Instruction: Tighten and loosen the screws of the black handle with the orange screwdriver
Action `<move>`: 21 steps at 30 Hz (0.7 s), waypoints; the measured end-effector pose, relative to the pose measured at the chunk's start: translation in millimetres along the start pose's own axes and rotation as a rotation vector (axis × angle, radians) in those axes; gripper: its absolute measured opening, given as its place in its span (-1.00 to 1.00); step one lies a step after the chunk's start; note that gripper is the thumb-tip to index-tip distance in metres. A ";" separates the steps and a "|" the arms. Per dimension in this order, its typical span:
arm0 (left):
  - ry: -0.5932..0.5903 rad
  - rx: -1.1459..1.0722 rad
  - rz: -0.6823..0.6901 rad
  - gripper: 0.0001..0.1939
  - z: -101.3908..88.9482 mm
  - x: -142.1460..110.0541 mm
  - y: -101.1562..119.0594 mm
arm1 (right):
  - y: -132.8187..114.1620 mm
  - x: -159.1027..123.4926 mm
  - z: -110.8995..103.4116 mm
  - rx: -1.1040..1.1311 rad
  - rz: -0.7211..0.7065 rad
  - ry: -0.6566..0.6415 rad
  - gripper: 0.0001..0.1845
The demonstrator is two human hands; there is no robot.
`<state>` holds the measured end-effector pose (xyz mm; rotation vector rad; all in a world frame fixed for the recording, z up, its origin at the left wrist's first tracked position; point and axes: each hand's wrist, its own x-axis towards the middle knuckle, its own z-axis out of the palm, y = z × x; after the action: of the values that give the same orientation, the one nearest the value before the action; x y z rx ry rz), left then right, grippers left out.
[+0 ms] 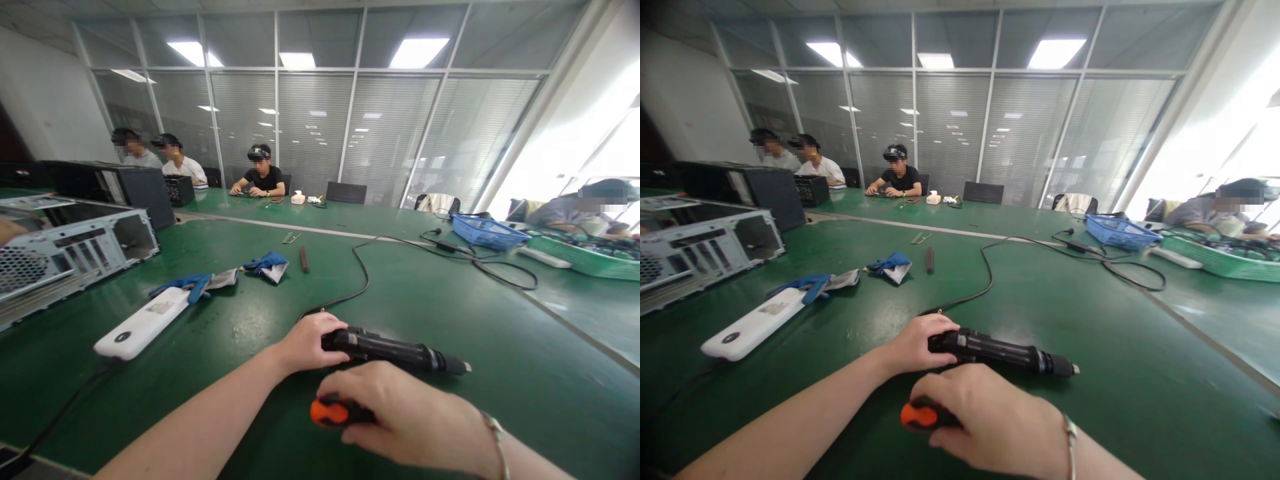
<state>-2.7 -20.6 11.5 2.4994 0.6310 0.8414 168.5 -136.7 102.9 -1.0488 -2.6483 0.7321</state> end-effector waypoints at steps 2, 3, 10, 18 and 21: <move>-0.001 0.013 -0.002 -0.49 -0.5 -0.6 0.3 | -7.5 6.0 14.5 -0.074 0.060 -0.111 -0.58; -0.002 0.016 -0.001 -0.49 -0.8 -1.1 0.5 | -9.7 9.5 21.5 -0.118 0.085 -0.155 -0.60; 0.013 0.024 0.002 -0.48 0.5 -4.0 -1.5 | 3.3 12.3 47.7 -0.183 0.114 -0.176 -0.61; 0.005 0.015 -0.013 -0.47 0.4 -2.4 0.5 | 75.2 -33.5 16.6 0.188 0.194 0.387 -0.61; -0.001 0.022 -0.028 -0.48 -1.8 -0.8 4.5 | 115.6 -49.4 -4.2 0.093 0.335 0.599 -0.55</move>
<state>-3.2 -24.2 14.7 2.5050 0.6766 0.8267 273.7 -96.7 46.9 -1.4335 -1.9433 0.4864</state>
